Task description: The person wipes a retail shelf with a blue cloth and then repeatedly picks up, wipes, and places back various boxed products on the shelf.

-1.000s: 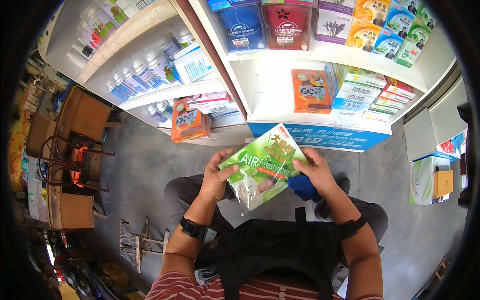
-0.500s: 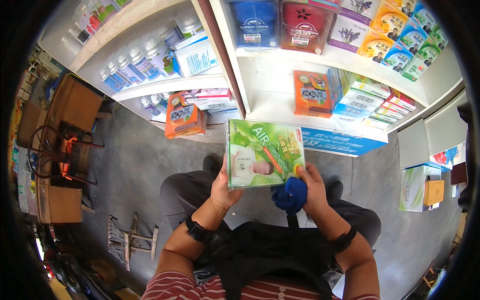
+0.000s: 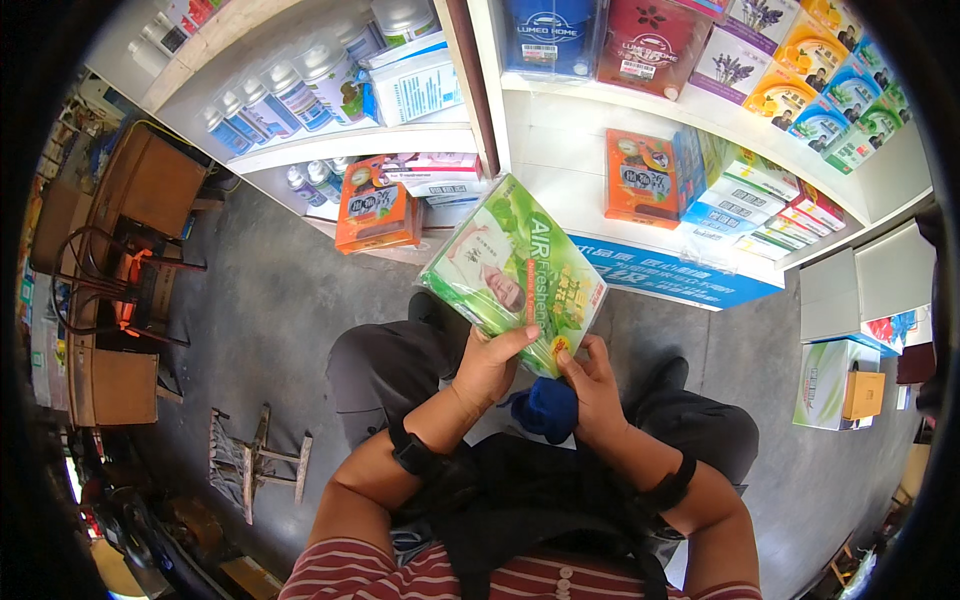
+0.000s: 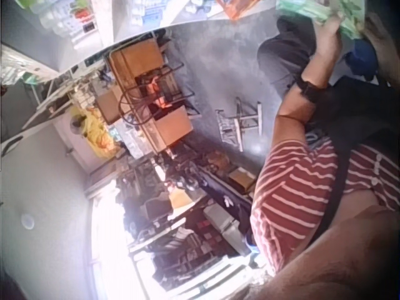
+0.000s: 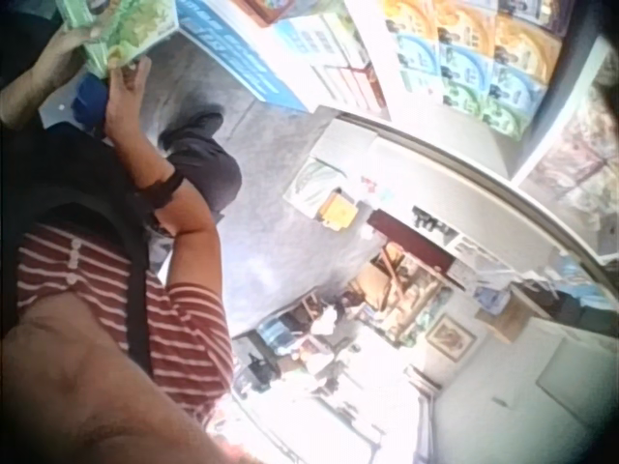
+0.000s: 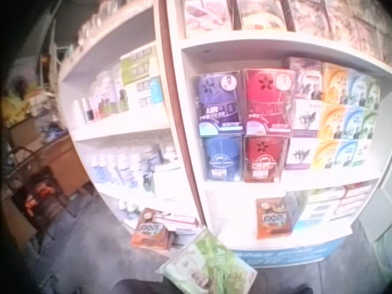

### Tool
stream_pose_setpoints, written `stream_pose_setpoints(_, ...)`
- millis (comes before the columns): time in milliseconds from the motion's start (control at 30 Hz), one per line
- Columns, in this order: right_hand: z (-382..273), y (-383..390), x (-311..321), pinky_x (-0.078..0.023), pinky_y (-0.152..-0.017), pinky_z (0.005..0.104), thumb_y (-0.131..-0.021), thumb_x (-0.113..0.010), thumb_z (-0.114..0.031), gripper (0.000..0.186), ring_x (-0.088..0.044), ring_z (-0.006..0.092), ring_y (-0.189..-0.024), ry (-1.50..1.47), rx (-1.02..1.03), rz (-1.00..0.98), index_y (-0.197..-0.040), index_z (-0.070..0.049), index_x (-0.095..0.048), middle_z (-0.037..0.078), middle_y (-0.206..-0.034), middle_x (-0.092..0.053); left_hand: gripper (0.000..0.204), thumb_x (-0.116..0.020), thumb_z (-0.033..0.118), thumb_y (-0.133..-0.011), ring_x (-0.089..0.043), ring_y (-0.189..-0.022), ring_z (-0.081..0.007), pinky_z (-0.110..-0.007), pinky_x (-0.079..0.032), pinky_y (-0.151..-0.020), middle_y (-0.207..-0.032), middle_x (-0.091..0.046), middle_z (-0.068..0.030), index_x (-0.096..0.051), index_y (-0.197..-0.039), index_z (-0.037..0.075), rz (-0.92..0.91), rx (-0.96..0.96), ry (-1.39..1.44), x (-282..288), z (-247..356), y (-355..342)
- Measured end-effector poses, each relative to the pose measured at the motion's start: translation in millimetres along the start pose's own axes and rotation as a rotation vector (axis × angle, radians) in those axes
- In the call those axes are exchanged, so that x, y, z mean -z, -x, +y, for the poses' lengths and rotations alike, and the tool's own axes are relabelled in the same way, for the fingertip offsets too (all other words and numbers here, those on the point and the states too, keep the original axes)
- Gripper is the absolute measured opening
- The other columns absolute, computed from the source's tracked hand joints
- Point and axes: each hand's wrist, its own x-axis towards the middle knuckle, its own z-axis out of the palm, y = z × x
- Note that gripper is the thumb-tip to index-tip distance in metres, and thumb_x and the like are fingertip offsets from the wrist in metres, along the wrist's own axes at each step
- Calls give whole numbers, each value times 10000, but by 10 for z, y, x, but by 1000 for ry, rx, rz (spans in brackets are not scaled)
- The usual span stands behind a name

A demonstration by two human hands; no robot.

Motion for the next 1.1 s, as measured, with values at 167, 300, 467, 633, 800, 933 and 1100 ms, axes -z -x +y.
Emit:
stream_pose_setpoints(167, -116, -36, 47, -431, -803, 261, -920, -549, -183, 204, -570, 150, -853, 308, -11, -184, -1041, -23, -510, 101, -945, -621, 540, -572, 5, -683, -547, -1043, -242, -367, -421, -928, -1130, -564, -102, -473, -1214, -7, 117, 15, 130, 135, 151, -36)
stream_pose_setpoints(300, -372, -171, 154, -465, -656, 268, -910, -544, -270, 277, -579, 161, -745, 249, -152, -24, -969, -7, -610, 89, -825, -615, 708, -493, 162, -688, -406, -1215, -329, -442, -294, -1046, -1373, -400, -126, -379, -1385, 104, 134, 239, 279, 366, 262, -141)
stream_pose_setpoints(467, -704, -567, 140, -476, -577, 317, -894, -563, -292, 256, -567, 178, -678, -153, -187, 280, -969, -52, -611, 52, -804, -597, 691, -486, 108, -690, -428, -1191, -311, -446, -334, -1011, -1361, -422, -75, -360, -1369, 76, 183, 389, 128, 599, 239, -212)
stream_pose_setpoints(633, -1175, -1260, -272, -491, -625, 316, -912, -557, -271, 249, -582, 186, -740, -178, 167, 305, -1017, -48, -594, 57, -892, -633, 555, -519, 73, -681, -549, -963, -285, -426, -448, -870, -1115, -557, -109, -458, -1228, 4, 273, 386, 129, 580, 104, -170)
stream_pose_setpoints(800, -1204, -2387, -451, -444, -870, 373, -866, -591, -393, 470, -526, 231, -1057, 274, 418, 424, -1188, -62, -507, 123, -1145, -566, 404, -558, 38, -686, -575, -861, -260, -393, -493, -774, -948, -576, -102, -527, -1086, -8, 334, 344, 111, 558, 119, -121)
stream_pose_setpoints(933, -715, -2705, -125, -361, -1010, 387, -795, -666, -265, 678, -389, 325, -1258, 1370, 377, 295, -1382, -111, -364, 172, -1425, -309, 363, -576, 8, -691, -567, -868, -207, -334, -458, -777, -966, -592, -74, -561, -1053, -23, 375, 398, 98, 580, 111, 1)
stream_pose_setpoints(1100, -617, -3093, -13, -258, -1084, 400, -752, -650, -299, 719, -230, 353, -1352, 1772, 500, 90, -1392, -159, -354, 180, -1473, -227, 321, -582, 15, -700, -560, -821, -190, -321, -447, -765, -908, -610, -82, -582, -1017, -36, 311, 459, 83, 616, -4, 146)
